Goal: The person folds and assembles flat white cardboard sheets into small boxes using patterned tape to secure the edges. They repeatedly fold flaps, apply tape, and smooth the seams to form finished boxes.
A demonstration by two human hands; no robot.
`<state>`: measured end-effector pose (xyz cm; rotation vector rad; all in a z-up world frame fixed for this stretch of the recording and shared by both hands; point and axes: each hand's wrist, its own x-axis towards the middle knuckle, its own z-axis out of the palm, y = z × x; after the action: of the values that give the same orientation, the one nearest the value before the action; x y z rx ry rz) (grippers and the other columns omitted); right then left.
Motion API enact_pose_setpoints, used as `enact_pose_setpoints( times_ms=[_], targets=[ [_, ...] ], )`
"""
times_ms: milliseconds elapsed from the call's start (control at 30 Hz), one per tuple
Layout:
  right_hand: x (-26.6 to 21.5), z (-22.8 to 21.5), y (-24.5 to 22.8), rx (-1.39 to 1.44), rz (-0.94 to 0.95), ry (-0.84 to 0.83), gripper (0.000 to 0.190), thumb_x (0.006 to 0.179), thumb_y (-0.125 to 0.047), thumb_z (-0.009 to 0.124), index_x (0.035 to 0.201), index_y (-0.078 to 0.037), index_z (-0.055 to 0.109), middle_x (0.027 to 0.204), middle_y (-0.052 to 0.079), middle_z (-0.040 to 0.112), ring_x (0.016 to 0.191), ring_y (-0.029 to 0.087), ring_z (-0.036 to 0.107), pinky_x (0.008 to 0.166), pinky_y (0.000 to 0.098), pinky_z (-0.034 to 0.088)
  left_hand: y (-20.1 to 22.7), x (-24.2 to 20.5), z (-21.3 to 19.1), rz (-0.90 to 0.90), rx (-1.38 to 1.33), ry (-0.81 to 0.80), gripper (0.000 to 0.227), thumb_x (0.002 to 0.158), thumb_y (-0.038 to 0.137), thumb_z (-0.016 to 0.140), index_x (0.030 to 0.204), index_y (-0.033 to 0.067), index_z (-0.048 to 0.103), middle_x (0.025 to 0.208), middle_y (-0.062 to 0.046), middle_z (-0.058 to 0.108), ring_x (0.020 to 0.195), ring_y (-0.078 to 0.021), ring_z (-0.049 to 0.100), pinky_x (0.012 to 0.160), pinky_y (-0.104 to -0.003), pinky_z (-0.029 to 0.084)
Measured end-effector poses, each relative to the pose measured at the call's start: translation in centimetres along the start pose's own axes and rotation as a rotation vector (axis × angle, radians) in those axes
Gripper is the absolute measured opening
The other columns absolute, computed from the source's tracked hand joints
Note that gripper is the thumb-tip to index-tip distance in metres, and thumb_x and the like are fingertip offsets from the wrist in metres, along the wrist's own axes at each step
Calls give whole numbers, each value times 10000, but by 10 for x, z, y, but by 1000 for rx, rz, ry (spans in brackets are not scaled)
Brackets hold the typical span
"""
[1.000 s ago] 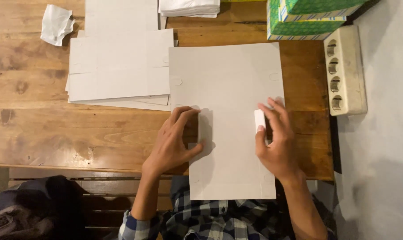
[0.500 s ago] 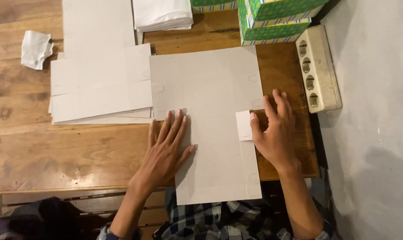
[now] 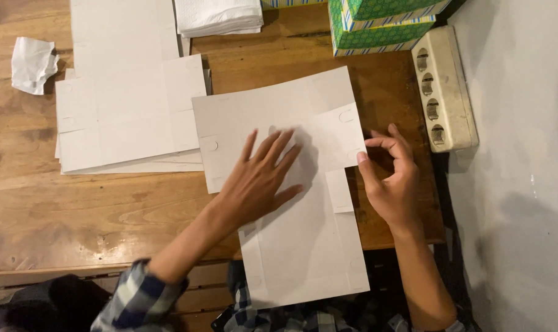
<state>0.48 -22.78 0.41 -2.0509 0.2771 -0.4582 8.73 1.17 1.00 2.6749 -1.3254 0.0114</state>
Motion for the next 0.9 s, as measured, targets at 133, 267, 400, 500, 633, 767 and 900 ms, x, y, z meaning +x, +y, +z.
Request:
enact_pose_setpoints(
  times_ms=[133, 267, 400, 500, 633, 767, 900],
  targets=[
    [-1, 1, 10, 16, -23, -32, 224, 1007, -187, 685, 1159, -42, 608, 1174, 209, 672, 1533, 436, 324, 1226, 638, 193, -5, 27, 12, 70, 82, 16, 860, 894, 725, 562, 1523, 145, 483, 1562, -169, 431, 1462, -351, 412, 1193, -599, 298],
    [-7, 4, 17, 221, -47, -57, 267, 1006, -237, 641, 1197, -70, 558, 1247, 171, 676, 1443, 357, 483, 1255, 589, 215, -1, 30, 2, 141, 49, 14, 795, 894, 730, 558, 1467, 178, 559, 1474, -182, 534, 1416, -369, 469, 1189, -616, 287],
    [-9, 9, 7, 313, -150, -87, 401, 994, -305, 577, 1277, -24, 530, 1327, 248, 617, 1437, 460, 459, 1264, 635, 70, -4, 30, 4, 150, 38, 23, 777, 897, 766, 510, 1456, 231, 580, 1479, -164, 546, 1428, -358, 459, 1198, -620, 275],
    [-10, 11, 1, 323, -148, -127, 468, 999, -343, 522, 1311, 5, 531, 1344, 255, 602, 1426, 454, 464, 1262, 637, 26, -8, 30, 3, 165, 5, 22, 777, 893, 768, 527, 1461, 241, 586, 1491, -161, 559, 1435, -356, 465, 1212, -619, 245],
    [-11, 5, 3, 285, -127, -232, 467, 1022, -296, 477, 1337, 40, 557, 1363, 248, 610, 1431, 431, 456, 1280, 590, 119, -12, 30, 6, 180, -31, 29, 758, 908, 752, 518, 1460, 238, 592, 1502, -153, 552, 1449, -352, 442, 1217, -625, 227],
    [-8, 6, -6, 227, -202, -324, 510, 1010, -306, 449, 1344, 58, 576, 1356, 260, 595, 1395, 458, 485, 1257, 617, 167, -13, 30, 8, 183, -65, 53, 742, 910, 746, 518, 1460, 253, 592, 1498, -151, 549, 1453, -353, 423, 1221, -631, 214],
    [-6, 15, -23, 120, -338, -380, 524, 977, -318, 477, 1326, 49, 612, 1344, 303, 610, 1350, 512, 502, 1210, 710, 180, -16, 32, 23, 186, -35, 50, 772, 878, 806, 489, 1395, 253, 644, 1471, -151, 559, 1453, -360, 404, 1214, -651, 212]
  ],
)
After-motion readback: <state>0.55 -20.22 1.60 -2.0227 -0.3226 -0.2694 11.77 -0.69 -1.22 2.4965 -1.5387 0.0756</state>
